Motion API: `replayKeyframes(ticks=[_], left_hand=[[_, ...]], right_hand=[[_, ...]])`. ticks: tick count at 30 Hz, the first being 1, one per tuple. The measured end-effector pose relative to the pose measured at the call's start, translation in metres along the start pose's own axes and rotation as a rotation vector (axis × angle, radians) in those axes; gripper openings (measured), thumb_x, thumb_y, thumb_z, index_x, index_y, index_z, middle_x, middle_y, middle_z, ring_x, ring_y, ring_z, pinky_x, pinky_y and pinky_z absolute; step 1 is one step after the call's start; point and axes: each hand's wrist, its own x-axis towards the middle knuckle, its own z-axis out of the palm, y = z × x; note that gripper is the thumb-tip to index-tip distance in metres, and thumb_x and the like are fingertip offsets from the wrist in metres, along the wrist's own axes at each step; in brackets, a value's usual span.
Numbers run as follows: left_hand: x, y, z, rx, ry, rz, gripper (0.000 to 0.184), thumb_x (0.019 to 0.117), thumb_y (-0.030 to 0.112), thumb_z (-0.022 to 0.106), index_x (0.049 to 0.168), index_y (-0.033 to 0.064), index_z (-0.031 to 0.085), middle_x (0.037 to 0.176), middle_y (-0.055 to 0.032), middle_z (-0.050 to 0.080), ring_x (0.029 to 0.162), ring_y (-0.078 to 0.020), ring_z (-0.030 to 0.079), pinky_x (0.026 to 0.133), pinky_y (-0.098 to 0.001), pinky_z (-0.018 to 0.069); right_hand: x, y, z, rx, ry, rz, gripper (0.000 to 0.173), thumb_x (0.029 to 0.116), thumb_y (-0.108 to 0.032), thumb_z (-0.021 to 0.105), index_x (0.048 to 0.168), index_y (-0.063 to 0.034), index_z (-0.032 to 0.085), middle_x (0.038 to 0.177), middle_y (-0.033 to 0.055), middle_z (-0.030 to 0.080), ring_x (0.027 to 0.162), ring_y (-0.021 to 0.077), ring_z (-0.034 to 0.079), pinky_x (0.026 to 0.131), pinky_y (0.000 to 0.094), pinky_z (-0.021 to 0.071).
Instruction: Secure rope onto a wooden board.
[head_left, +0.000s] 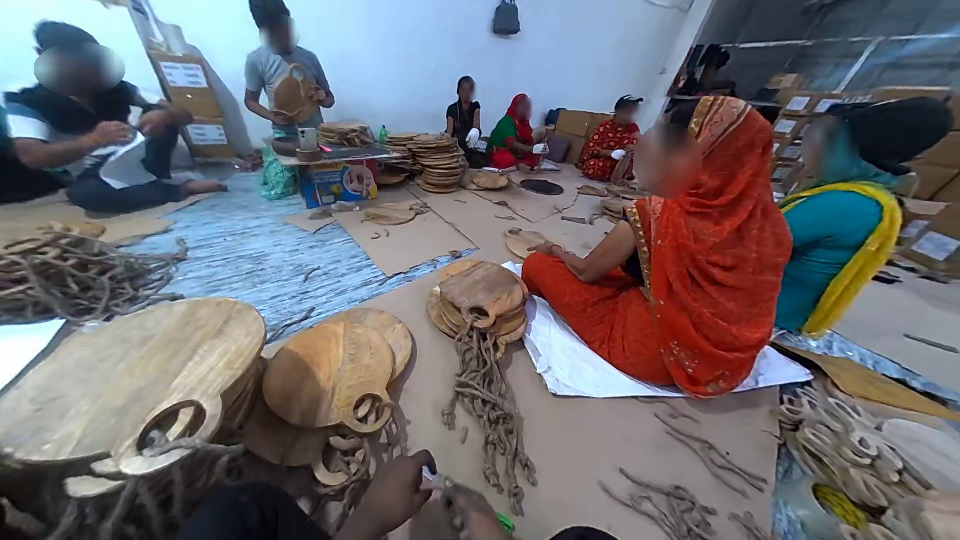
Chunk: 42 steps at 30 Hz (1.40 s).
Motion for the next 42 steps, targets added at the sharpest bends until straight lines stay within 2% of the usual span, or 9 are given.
replayKeyframes(ticks=[6, 8, 12, 22, 26, 29, 32, 38, 42], left_hand=[[-0.009, -0.013, -0.008, -0.386, 0.119, 0.052, 0.044, 0.1054, 0.033, 0.055, 0.140, 0.0054, 0.056, 0.096, -0.0183, 0.065, 0.083, -0.0293, 0.062, 0.082, -0.0498, 0.0518], [-0.008, -0.019, -0.021, -0.517, 0.196, -0.072, 0.042, 0.1078, 0.027, 0.050, 0.142, 0.0032, 0.055, 0.110, -0.0192, 0.066, 0.091, -0.0270, 0.065, 0.086, -0.0458, 0.0537], [-0.012, -0.013, -0.029, -0.901, 0.384, -0.210, 0.036, 0.1114, 0.020, 0.044, 0.144, 0.0068, 0.053, 0.109, -0.0089, 0.065, 0.067, -0.0109, 0.053, 0.060, -0.0278, 0.0462], [-0.009, -0.004, -0.018, -0.960, 0.495, -0.069, 0.034, 0.0966, 0.007, 0.070, 0.129, 0.0022, 0.061, 0.106, -0.0106, 0.070, 0.078, -0.0143, 0.062, 0.063, -0.0292, 0.0489], [-0.008, -0.003, -0.015, -0.916, 0.468, -0.003, 0.034, 0.0937, 0.003, 0.072, 0.127, 0.0013, 0.064, 0.107, -0.0106, 0.072, 0.086, -0.0158, 0.066, 0.074, -0.0318, 0.0545], [-0.008, -0.002, -0.012, -0.910, 0.431, 0.031, 0.035, 0.0918, 0.002, 0.072, 0.126, 0.0009, 0.064, 0.107, -0.0108, 0.071, 0.089, -0.0166, 0.068, 0.080, -0.0331, 0.0573], [-0.006, 0.003, -0.005, -0.876, 0.390, 0.037, 0.034, 0.0900, 0.007, 0.077, 0.121, 0.0004, 0.066, 0.103, -0.0092, 0.072, 0.089, -0.0149, 0.069, 0.083, -0.0321, 0.0578], [-0.001, 0.001, 0.005, -0.772, 0.287, 0.020, 0.033, 0.0961, 0.016, 0.071, 0.124, 0.0015, 0.066, 0.110, -0.0104, 0.071, 0.095, -0.0147, 0.069, 0.089, -0.0325, 0.0565], [-0.006, 0.003, 0.004, -0.744, 0.209, 0.050, 0.032, 0.1009, 0.018, 0.059, 0.129, 0.0036, 0.064, 0.112, -0.0082, 0.068, 0.095, -0.0129, 0.064, 0.086, -0.0314, 0.0539]], right_hand=[[0.058, 0.014, -0.078, -0.129, 0.485, -0.253, 0.033, 0.1106, -0.022, 0.047, 0.125, 0.0053, 0.058, 0.092, 0.0141, 0.067, 0.073, 0.0195, 0.064, 0.067, 0.0355, 0.0548], [0.061, 0.021, -0.075, -0.548, 0.419, -0.233, 0.037, 0.1074, -0.022, 0.052, 0.132, 0.0045, 0.059, 0.114, 0.0208, 0.071, 0.102, 0.0308, 0.070, 0.093, 0.0478, 0.0562], [0.051, 0.030, -0.041, -1.234, 0.189, -0.145, 0.051, 0.0941, -0.030, 0.072, 0.138, -0.0061, 0.061, 0.140, 0.0199, 0.058, 0.130, 0.0388, 0.055, 0.110, 0.0544, 0.0440], [0.064, 0.029, -0.031, -1.454, 0.200, -0.090, 0.046, 0.0954, -0.023, 0.068, 0.138, -0.0069, 0.061, 0.140, 0.0215, 0.056, 0.130, 0.0410, 0.054, 0.107, 0.0560, 0.0452], [0.057, 0.026, -0.031, -1.065, 0.155, -0.137, 0.049, 0.0931, -0.024, 0.067, 0.133, 0.0023, 0.058, 0.134, 0.0234, 0.057, 0.118, 0.0349, 0.062, 0.102, 0.0490, 0.0504], [0.050, 0.026, -0.024, -0.556, 0.122, -0.151, 0.036, 0.1004, -0.013, 0.056, 0.132, 0.0030, 0.052, 0.110, 0.0164, 0.065, 0.082, 0.0228, 0.068, 0.072, 0.0381, 0.0585], [0.044, 0.022, -0.022, -0.333, 0.008, -0.106, 0.041, 0.1045, -0.012, 0.044, 0.144, -0.0028, 0.048, 0.095, 0.0086, 0.063, 0.065, 0.0137, 0.055, 0.057, 0.0297, 0.0470], [0.041, 0.023, -0.022, -0.208, -0.039, -0.162, 0.036, 0.1096, -0.027, 0.043, 0.134, -0.0045, 0.056, 0.079, 0.0008, 0.053, 0.059, 0.0102, 0.052, 0.054, 0.0262, 0.0478], [0.033, 0.021, -0.017, -0.047, -0.059, -0.141, 0.030, 0.1078, -0.017, 0.039, 0.124, 0.0022, 0.054, 0.097, 0.0105, 0.068, 0.073, 0.0174, 0.067, 0.065, 0.0316, 0.0581]])
